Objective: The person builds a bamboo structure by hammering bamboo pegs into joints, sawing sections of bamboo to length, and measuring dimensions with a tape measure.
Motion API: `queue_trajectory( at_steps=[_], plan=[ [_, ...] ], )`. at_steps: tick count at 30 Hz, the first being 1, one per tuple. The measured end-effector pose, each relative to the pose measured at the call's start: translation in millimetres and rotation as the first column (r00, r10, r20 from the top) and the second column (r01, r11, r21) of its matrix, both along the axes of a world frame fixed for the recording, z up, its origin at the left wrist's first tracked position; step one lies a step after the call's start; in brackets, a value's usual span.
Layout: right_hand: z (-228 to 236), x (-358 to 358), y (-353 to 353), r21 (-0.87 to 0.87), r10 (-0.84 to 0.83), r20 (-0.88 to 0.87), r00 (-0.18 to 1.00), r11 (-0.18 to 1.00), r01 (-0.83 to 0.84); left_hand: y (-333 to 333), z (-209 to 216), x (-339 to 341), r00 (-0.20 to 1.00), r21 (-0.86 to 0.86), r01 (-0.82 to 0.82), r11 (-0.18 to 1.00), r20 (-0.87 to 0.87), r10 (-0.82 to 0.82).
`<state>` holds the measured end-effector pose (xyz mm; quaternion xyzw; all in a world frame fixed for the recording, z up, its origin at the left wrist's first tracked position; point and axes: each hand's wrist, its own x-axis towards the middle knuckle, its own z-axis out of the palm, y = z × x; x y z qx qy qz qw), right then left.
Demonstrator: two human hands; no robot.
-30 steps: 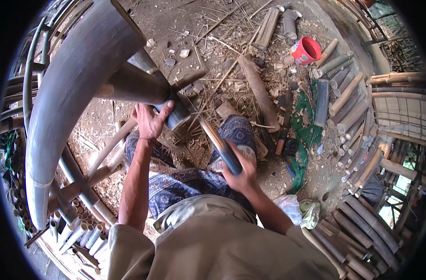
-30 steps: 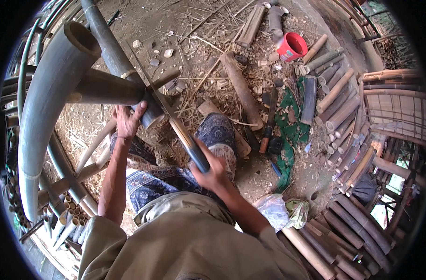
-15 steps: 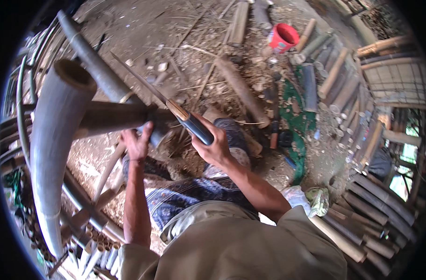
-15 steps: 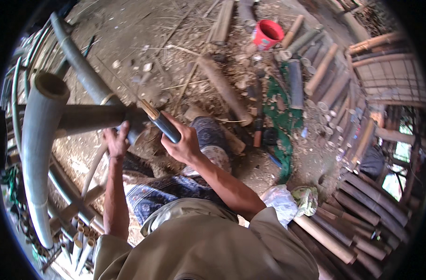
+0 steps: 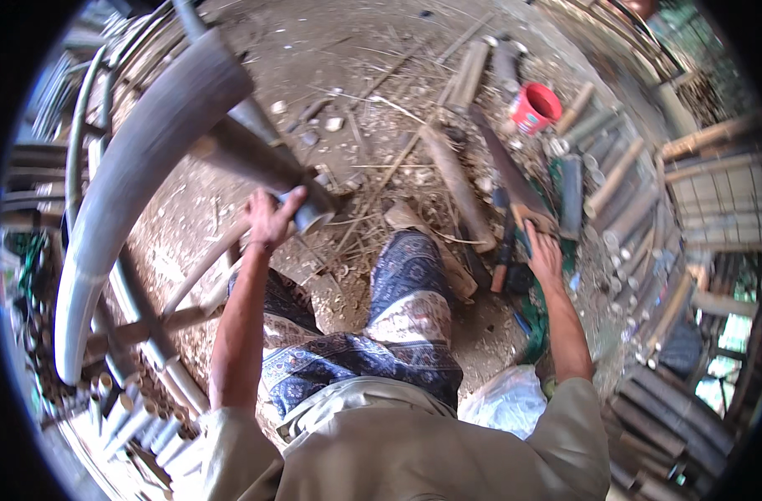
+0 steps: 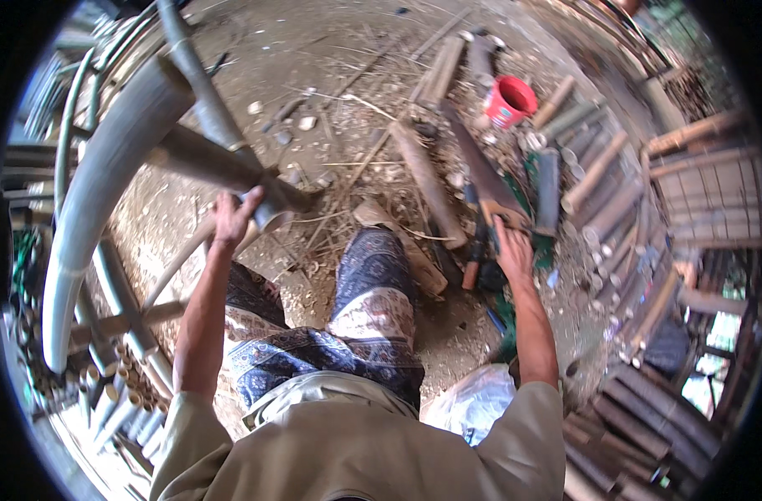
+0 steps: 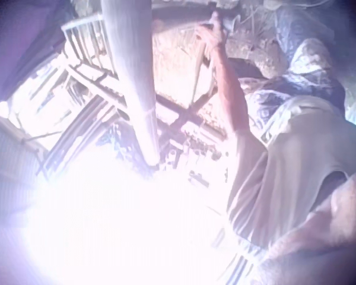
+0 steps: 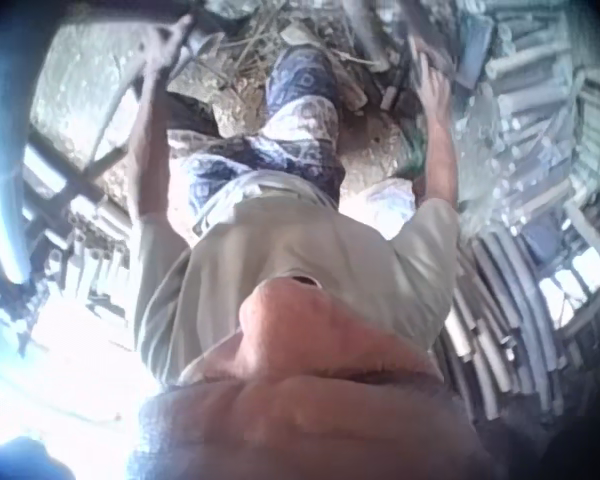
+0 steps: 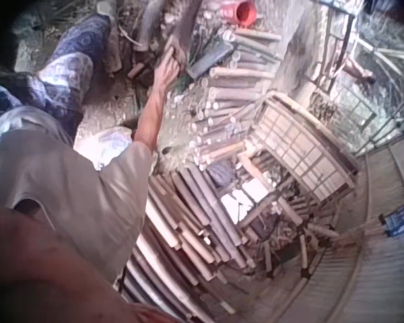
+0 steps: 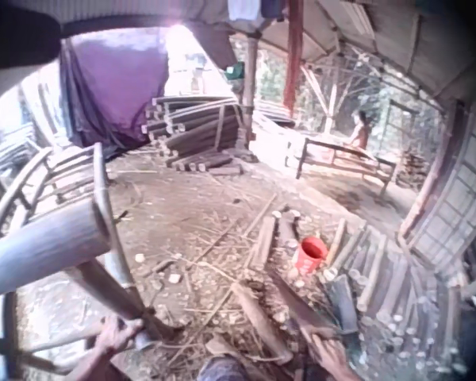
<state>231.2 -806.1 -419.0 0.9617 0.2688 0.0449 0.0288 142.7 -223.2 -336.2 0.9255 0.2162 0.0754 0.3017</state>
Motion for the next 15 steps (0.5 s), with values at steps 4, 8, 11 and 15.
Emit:
queue_trajectory(
  at_steps=[4,8,11,15],
  plan=[
    [-37,-11,-26,-0.366,-0.202,-0.012,0.979,0.912,0.183,-8,2,2,0.999,0.004,0.039,0.999,0.000,-0.039],
    [-54,-11,-8,-0.319,-0.615,-0.216,0.758,0.778,0.541,-9,9,-10,0.999,-0.056,0.045,0.997,0.031,-0.043],
    [-61,-21,34,0.019,-0.514,-0.274,0.813,0.842,0.539,3,7,-18,0.967,-0.308,0.199,0.930,0.215,-0.136],
    [-74,-63,81,0.221,-0.281,-0.263,0.923,0.913,0.341,-8,98,-74,0.971,-0.195,0.170,0.966,0.203,-0.130]
  ],
)
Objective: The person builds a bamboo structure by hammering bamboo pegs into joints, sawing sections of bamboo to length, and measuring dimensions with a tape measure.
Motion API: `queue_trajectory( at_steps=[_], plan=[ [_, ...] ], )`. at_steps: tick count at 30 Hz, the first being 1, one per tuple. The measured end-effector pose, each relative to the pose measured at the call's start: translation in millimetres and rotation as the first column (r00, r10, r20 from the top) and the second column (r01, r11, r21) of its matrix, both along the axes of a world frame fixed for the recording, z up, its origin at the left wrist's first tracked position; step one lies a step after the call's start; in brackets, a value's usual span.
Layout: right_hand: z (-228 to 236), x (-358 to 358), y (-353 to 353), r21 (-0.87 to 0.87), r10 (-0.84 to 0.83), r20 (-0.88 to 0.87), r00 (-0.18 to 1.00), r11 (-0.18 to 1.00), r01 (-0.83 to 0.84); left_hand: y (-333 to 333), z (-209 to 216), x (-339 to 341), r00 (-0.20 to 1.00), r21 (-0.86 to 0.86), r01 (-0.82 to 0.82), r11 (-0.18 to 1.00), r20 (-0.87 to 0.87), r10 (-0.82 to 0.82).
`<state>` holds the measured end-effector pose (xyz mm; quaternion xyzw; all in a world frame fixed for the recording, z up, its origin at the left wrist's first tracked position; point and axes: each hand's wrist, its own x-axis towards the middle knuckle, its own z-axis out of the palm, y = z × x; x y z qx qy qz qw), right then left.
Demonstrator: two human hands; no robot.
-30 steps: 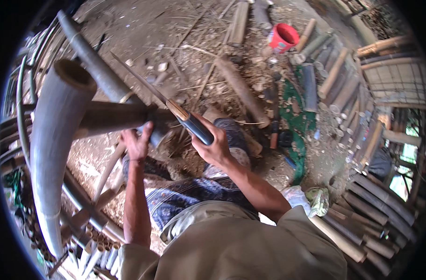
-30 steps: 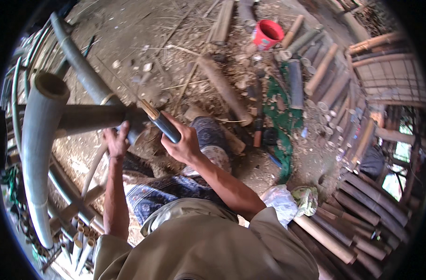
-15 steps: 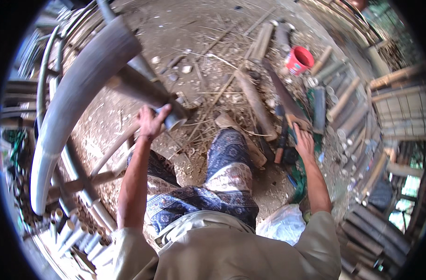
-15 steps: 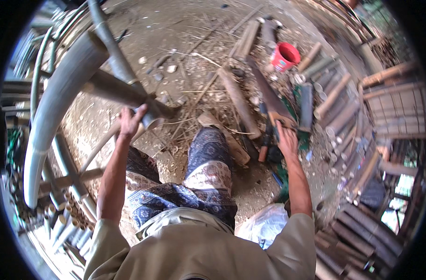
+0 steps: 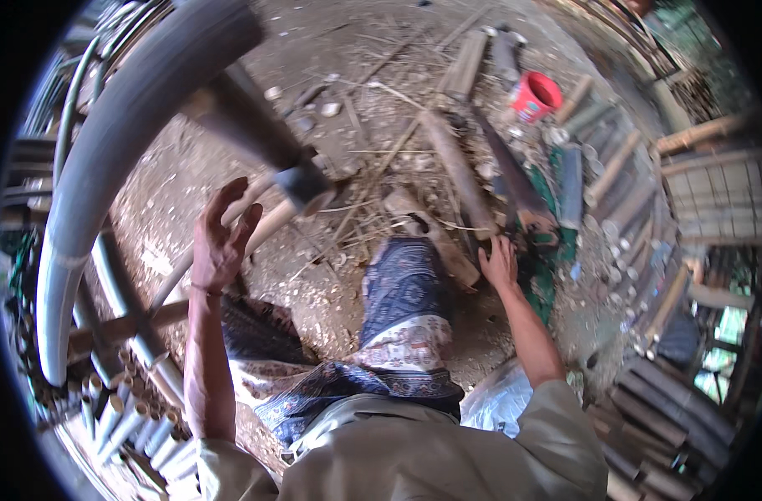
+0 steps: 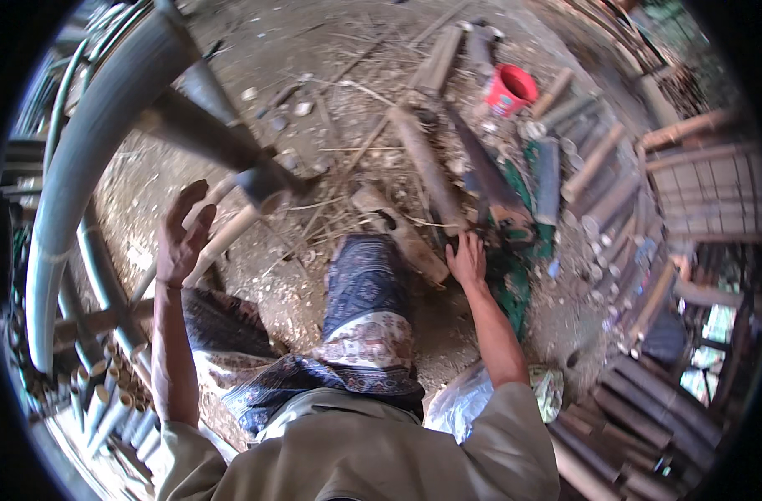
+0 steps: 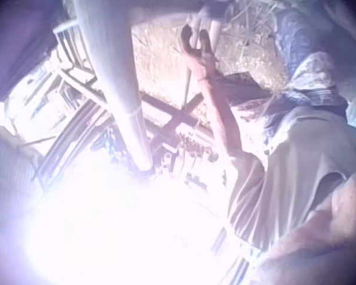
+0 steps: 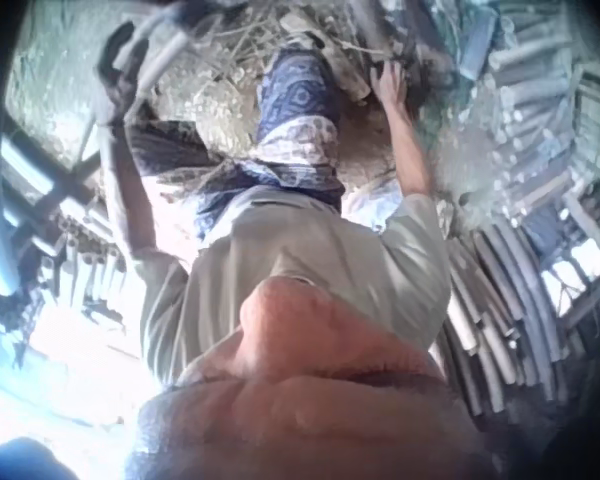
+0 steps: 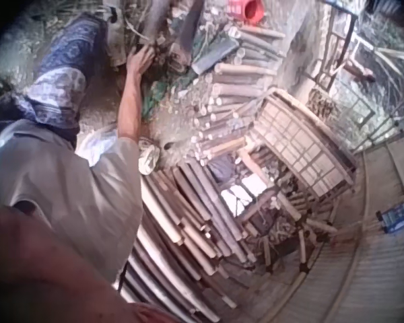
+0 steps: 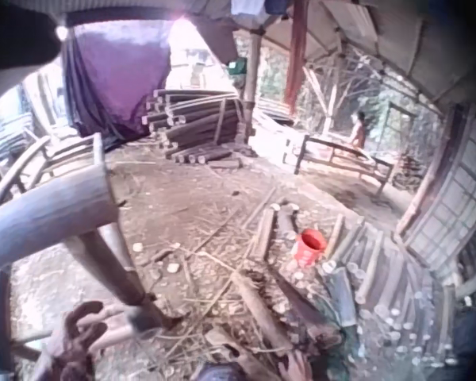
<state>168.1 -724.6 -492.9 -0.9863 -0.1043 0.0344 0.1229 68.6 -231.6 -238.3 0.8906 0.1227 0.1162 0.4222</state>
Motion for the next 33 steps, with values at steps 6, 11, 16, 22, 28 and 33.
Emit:
queue_trajectory(
  at_steps=[6,11,16,22,28,33],
  plan=[
    [-14,19,45,-0.056,-0.202,0.134,0.970,0.976,0.211,100,-48,-43,0.958,0.579,-0.195,0.792,-0.062,0.281],
    [-39,97,26,-0.175,-0.144,-0.255,0.956,0.980,0.101,129,-86,-42,0.740,0.471,-0.105,0.876,-0.551,0.385],
    [-3,96,80,-0.374,-0.356,-0.409,0.840,0.905,0.201,120,-84,-45,0.791,0.437,-0.152,0.886,-0.483,0.374],
    [60,121,116,-0.050,-0.297,-0.455,0.840,0.950,0.309,124,-98,-42,0.887,0.406,-0.139,0.903,-0.354,0.296],
    [178,114,162,0.350,0.071,-0.930,0.360,0.467,0.812,135,-98,-85,0.852,0.223,-0.156,0.962,-0.463,0.245],
    [324,-3,118,0.767,-0.088,-0.458,0.884,0.464,0.444,48,117,-117,0.982,-0.022,-0.162,0.986,-0.097,0.160]
  ],
)
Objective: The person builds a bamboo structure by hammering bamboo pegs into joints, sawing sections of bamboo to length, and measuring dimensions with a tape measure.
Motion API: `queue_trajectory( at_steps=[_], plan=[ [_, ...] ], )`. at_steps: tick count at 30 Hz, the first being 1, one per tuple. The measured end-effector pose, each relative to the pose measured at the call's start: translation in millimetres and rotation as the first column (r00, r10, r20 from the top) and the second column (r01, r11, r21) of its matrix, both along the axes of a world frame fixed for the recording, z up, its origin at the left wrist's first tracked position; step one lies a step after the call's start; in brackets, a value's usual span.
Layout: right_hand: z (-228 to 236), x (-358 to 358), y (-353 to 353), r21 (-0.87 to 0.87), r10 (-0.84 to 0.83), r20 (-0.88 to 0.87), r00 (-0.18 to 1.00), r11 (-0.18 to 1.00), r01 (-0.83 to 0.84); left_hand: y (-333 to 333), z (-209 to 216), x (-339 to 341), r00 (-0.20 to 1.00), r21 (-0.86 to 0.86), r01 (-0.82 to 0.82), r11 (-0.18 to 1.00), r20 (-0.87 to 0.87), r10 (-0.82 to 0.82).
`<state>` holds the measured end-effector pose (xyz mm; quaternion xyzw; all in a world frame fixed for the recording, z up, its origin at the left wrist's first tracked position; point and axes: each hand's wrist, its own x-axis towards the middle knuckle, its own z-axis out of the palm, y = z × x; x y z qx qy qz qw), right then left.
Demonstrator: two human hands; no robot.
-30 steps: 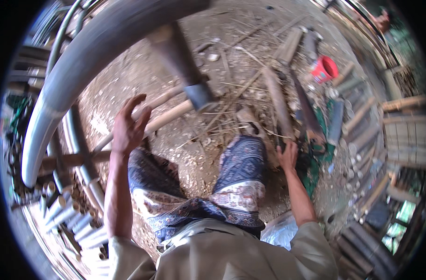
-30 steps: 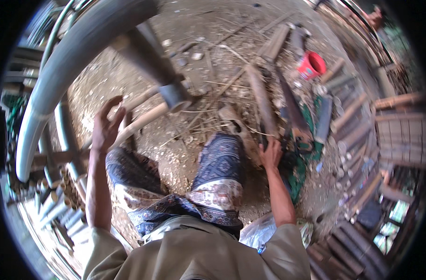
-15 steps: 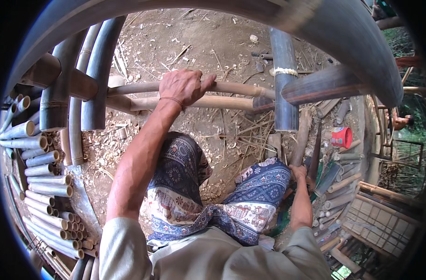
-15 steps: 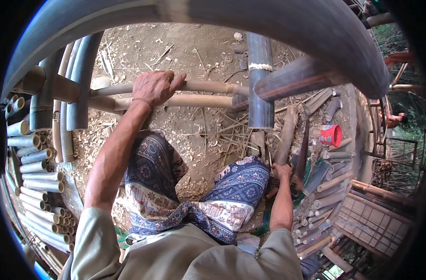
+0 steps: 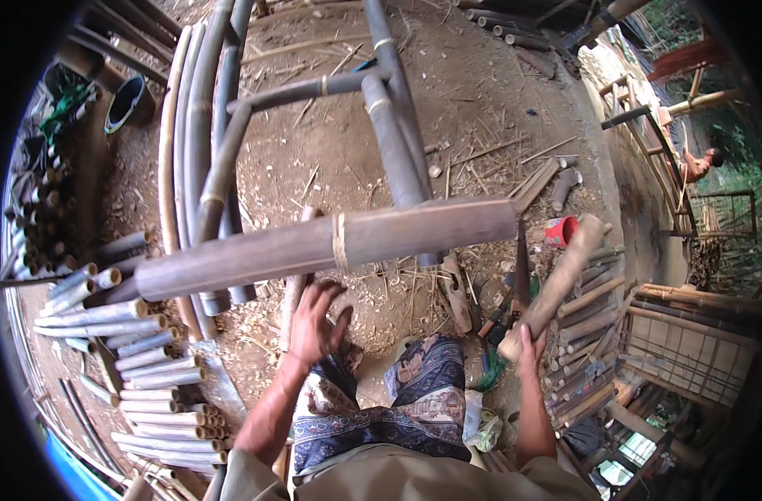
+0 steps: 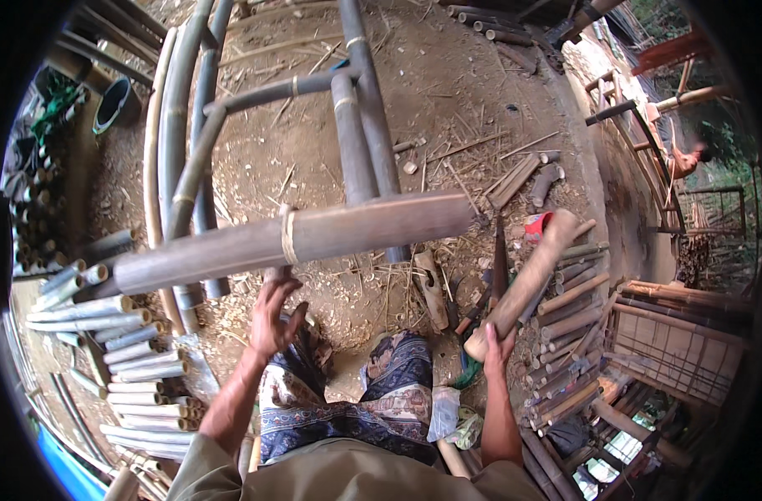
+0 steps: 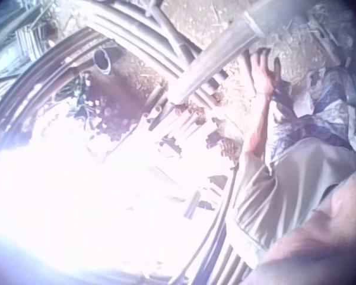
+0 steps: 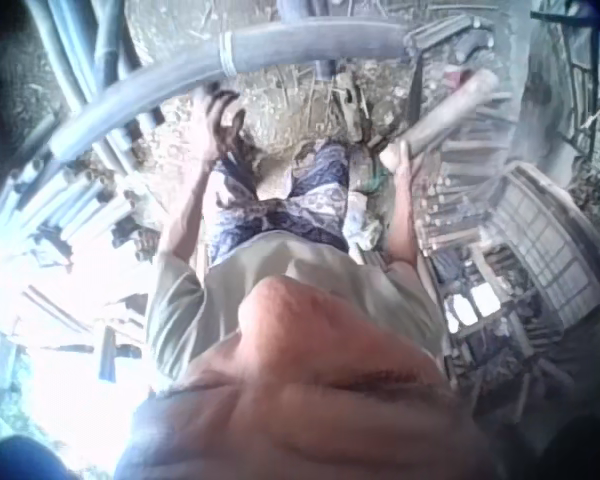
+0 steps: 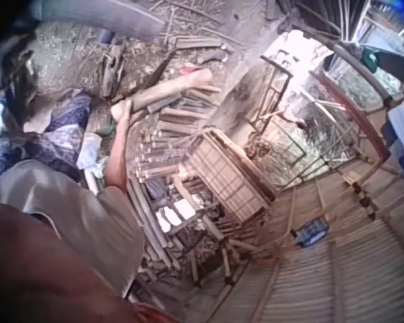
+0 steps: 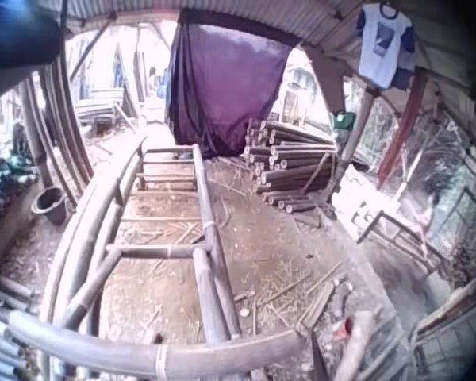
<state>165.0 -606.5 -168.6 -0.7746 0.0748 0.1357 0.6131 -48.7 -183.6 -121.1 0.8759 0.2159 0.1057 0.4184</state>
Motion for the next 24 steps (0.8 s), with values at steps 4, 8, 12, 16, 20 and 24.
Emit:
queue_trajectory(
  at_steps=[4,8,12,16,20,24],
  plan=[
    [104,3,43,0.070,-0.185,-0.218,0.958,0.976,0.205,27,103,52,0.986,0.416,-0.135,0.899,-0.035,0.164],
    [176,-29,122,0.220,-0.131,-0.436,0.891,0.944,0.246,78,101,124,0.781,0.248,0.226,0.942,-0.625,-0.023],
    [233,-67,200,0.276,-0.139,-0.761,0.634,0.815,0.509,92,85,133,0.745,0.137,0.287,0.948,-0.654,-0.131],
    [202,-56,237,0.324,-0.160,-0.855,0.493,0.576,0.750,83,73,129,0.801,0.150,0.260,0.954,-0.585,-0.126],
    [173,23,318,0.366,-0.038,-0.893,0.448,0.516,0.775,86,69,129,0.798,0.143,0.241,0.960,-0.592,-0.112],
    [186,-13,285,0.448,0.076,-0.871,0.486,0.529,0.720,89,66,124,0.867,0.220,0.213,0.952,-0.492,-0.081]
  ],
)
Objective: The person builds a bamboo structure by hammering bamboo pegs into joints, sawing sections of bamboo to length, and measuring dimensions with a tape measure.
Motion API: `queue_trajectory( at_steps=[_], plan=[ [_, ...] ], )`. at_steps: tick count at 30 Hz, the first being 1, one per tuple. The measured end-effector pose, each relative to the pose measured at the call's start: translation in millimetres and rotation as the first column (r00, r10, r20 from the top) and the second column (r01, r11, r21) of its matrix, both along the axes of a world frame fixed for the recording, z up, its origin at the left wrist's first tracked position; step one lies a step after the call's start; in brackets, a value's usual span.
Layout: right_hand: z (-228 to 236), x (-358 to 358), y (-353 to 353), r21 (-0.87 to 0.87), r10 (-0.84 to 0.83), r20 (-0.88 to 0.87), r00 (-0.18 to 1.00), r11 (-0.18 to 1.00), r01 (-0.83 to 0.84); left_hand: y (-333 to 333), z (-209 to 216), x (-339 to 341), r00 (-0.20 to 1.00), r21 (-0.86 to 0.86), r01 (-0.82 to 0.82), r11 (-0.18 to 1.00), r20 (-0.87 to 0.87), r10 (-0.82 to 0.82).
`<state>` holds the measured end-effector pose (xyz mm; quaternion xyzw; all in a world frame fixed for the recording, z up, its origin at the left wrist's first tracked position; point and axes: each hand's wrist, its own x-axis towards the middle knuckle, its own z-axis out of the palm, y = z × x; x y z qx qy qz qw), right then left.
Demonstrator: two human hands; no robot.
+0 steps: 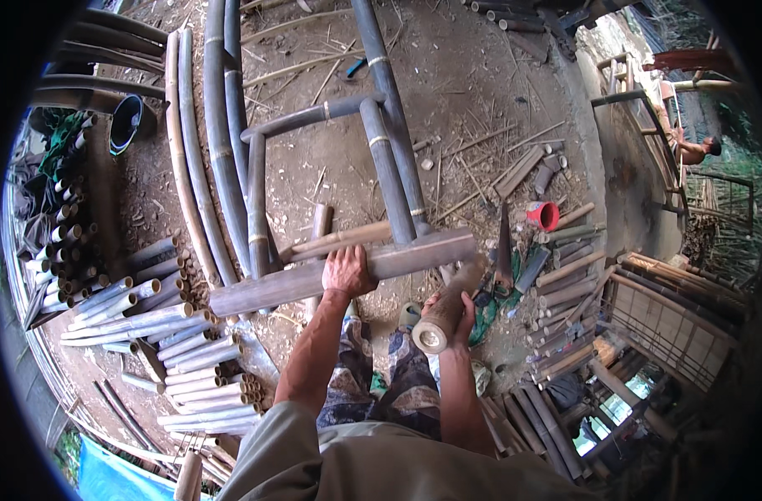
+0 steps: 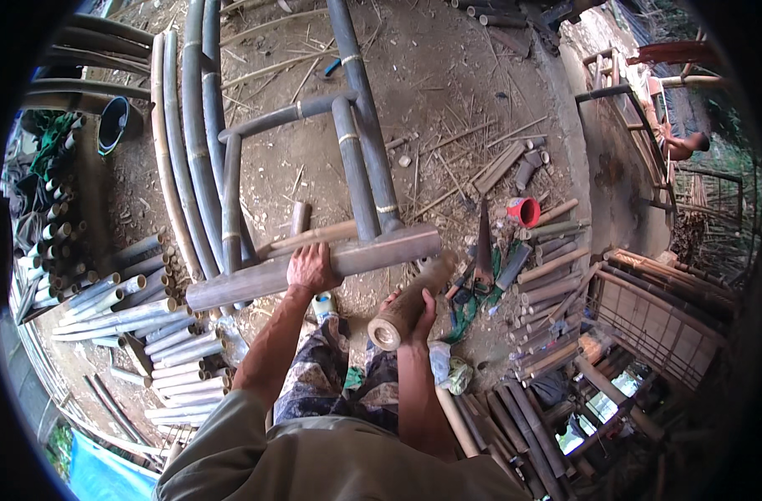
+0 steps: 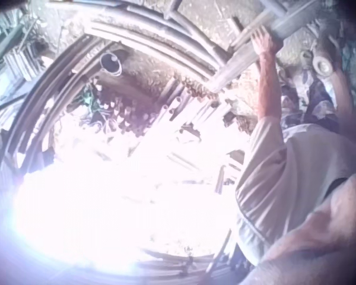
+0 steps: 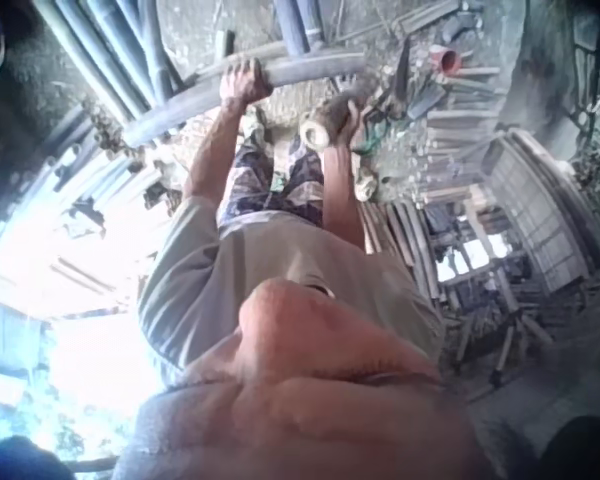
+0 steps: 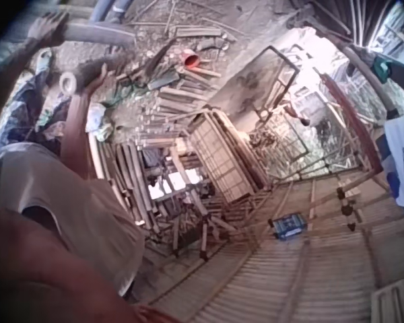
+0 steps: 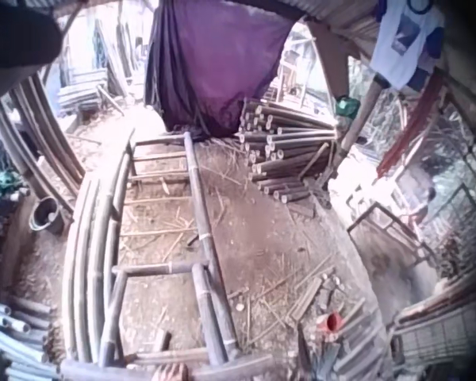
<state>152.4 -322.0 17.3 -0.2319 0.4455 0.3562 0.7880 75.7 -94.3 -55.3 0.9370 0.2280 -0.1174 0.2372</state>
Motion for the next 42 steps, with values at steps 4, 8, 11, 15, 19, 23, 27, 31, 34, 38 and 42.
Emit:
queue_trajectory(
  at_steps=[4,8,11,15,19,23,27,31,34,38,42],
  plan=[
    [14,10,44,-0.303,-0.205,0.126,0.971,0.924,0.235,-1,1,8,0.999,-0.027,0.010,1.000,-0.042,-0.012],
    [4,20,12,-0.227,0.089,0.054,0.995,0.971,-0.075,0,-4,13,0.988,-0.061,0.013,0.998,-0.150,-0.022],
    [1,-4,-68,-0.328,0.424,-0.013,0.906,0.854,-0.405,6,0,15,0.993,0.060,0.088,0.994,-0.090,-0.083],
    [-66,-9,-186,-0.743,0.745,-0.094,0.660,0.388,-0.545,-3,11,22,0.995,0.097,0.096,0.991,0.012,-0.097],
    [-185,58,-248,-0.848,0.943,-0.262,0.207,-0.123,-0.515,-5,7,20,0.977,0.160,0.169,0.973,0.102,-0.187],
    [-304,155,-253,-0.838,0.915,-0.400,-0.060,-0.391,-0.381,-12,-7,25,0.970,0.173,0.231,0.957,0.029,-0.240],
    [-423,211,-254,-0.940,0.940,-0.336,-0.052,-0.338,-0.046,6,-13,11,0.929,0.211,0.362,0.908,-0.003,-0.370],
    [-522,239,-316,-0.987,0.958,-0.152,0.242,-0.161,0.018,29,-26,5,0.834,0.200,0.456,0.867,0.243,-0.495],
    [-550,204,-377,-0.912,0.870,-0.339,0.359,-0.398,0.103,26,-20,2,0.907,0.202,0.392,0.897,0.075,-0.413],
    [-540,150,-466,-0.386,0.459,-0.884,-0.094,-0.828,-0.408,20,-15,8,0.931,0.196,0.359,0.912,-0.009,-0.365],
    [-538,125,-505,-0.575,0.649,-0.723,-0.236,-0.755,-0.314,18,-21,15,0.945,0.171,0.326,0.930,-0.050,-0.322]
  ],
)
